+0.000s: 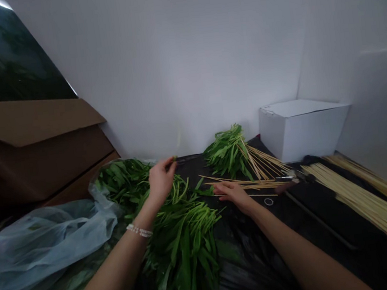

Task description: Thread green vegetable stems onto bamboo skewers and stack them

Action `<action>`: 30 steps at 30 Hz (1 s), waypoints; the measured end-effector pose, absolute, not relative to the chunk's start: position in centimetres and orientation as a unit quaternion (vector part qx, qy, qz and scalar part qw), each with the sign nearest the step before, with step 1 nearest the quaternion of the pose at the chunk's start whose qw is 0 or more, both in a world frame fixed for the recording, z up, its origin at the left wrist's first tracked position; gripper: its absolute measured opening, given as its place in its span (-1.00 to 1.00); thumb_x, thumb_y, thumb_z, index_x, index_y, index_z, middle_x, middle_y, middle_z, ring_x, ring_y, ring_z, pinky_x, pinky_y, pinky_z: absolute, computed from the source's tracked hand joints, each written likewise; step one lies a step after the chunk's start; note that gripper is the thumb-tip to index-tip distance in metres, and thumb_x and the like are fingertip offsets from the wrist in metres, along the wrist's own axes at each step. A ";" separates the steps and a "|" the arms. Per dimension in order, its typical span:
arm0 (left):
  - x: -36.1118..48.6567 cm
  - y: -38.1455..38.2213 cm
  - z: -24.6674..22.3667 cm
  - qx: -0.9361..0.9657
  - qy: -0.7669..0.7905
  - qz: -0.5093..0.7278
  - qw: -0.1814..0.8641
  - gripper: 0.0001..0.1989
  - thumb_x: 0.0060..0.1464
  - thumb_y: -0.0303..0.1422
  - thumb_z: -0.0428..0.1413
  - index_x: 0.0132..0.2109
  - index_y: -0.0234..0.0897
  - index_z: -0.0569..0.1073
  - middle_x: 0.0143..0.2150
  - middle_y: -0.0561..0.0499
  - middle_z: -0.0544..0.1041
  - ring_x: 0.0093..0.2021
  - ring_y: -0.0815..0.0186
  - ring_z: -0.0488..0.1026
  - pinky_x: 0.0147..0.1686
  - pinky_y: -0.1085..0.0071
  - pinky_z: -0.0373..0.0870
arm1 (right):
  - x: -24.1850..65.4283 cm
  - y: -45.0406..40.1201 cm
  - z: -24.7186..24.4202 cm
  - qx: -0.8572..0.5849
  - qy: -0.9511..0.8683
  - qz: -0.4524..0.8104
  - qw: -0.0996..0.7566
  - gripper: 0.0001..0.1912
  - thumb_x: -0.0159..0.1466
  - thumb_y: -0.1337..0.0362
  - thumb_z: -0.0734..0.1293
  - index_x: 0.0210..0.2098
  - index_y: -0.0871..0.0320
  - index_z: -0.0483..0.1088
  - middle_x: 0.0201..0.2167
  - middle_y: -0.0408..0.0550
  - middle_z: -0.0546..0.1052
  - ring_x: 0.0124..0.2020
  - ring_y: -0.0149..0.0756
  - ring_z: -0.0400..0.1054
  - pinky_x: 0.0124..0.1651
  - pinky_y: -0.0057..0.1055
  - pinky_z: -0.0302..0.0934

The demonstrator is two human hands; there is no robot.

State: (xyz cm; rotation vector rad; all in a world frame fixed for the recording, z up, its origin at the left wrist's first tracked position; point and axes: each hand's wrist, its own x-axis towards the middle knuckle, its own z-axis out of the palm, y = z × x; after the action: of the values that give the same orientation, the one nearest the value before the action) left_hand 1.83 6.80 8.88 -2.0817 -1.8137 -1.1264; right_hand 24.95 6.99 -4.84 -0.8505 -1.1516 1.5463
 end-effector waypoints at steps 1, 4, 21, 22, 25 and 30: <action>2.9 6.1 8.5 -0.732 -0.570 -0.359 0.099 -0.69 0.20 -0.28 0.05 0.01 -0.23 0.55 -0.11 -0.14 0.61 -0.13 0.17 0.50 -0.10 0.32 0.31 | 24.9 6.8 -4.5 -0.340 -0.474 0.641 0.499 -0.60 0.01 -0.06 0.49 -0.28 0.08 0.56 -0.27 0.01 0.61 -0.14 -0.13 0.47 -0.19 -0.28 0.31; 6.3 4.2 6.2 -0.838 -0.475 -0.230 0.141 -0.75 0.22 -0.36 0.05 -0.03 -0.13 0.56 -0.23 -0.10 0.60 -0.16 0.19 0.46 -0.06 0.25 0.22 | 24.6 6.3 -3.7 -0.296 -0.451 0.666 0.515 -0.61 -0.01 0.02 0.52 -0.24 0.06 0.55 -0.27 -0.02 0.60 -0.21 -0.19 0.48 -0.24 -0.31 0.31; 4.1 0.0 6.1 -0.651 -0.505 -0.559 0.098 -0.79 0.21 -0.33 0.06 -0.05 -0.14 0.51 -0.06 -0.09 0.47 -0.06 0.22 0.39 0.03 0.28 0.29 | 25.0 6.9 -3.5 -0.274 -0.315 0.706 0.571 -0.65 -0.11 0.07 0.59 -0.40 0.11 0.54 -0.46 -0.09 0.59 -0.45 -0.33 0.44 -0.39 -0.41 0.28; 3.7 -0.5 6.3 -0.627 -0.508 -0.581 0.101 -0.82 0.18 -0.33 0.09 -0.08 -0.15 0.52 -0.09 -0.08 0.46 -0.10 0.23 0.40 -0.02 0.31 0.32 | 25.1 6.9 -3.5 -0.276 -0.314 0.705 0.573 -0.65 -0.11 0.07 0.59 -0.40 0.12 0.54 -0.47 -0.08 0.59 -0.46 -0.33 0.43 -0.40 -0.41 0.28; 3.1 -1.7 6.3 -0.646 -0.481 -0.578 0.130 -0.85 0.04 -0.38 0.23 -0.19 -0.15 0.55 -0.16 -0.05 0.50 -0.13 0.22 0.42 -0.03 0.32 0.31 | 25.1 6.9 -3.5 -0.284 -0.315 0.698 0.576 -0.64 -0.10 0.07 0.59 -0.40 0.14 0.53 -0.48 -0.07 0.59 -0.46 -0.35 0.43 -0.41 -0.44 0.28; 3.8 -2.5 5.8 -0.744 -0.398 -0.433 0.316 -0.78 0.00 -0.47 0.27 -0.17 -0.11 0.56 -0.26 0.02 0.58 -0.22 0.26 0.46 -0.13 0.32 0.27 | 24.9 6.8 -3.4 -0.305 -0.324 0.687 0.574 -0.63 -0.07 0.06 0.57 -0.41 0.18 0.50 -0.50 -0.06 0.59 -0.50 -0.38 0.43 -0.43 -0.47 0.27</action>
State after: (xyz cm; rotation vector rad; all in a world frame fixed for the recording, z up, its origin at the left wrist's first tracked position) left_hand 3.79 -2.48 5.84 -1.9594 -1.0486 -1.1411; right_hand 24.88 6.81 -3.36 -0.7137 -0.7601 1.6107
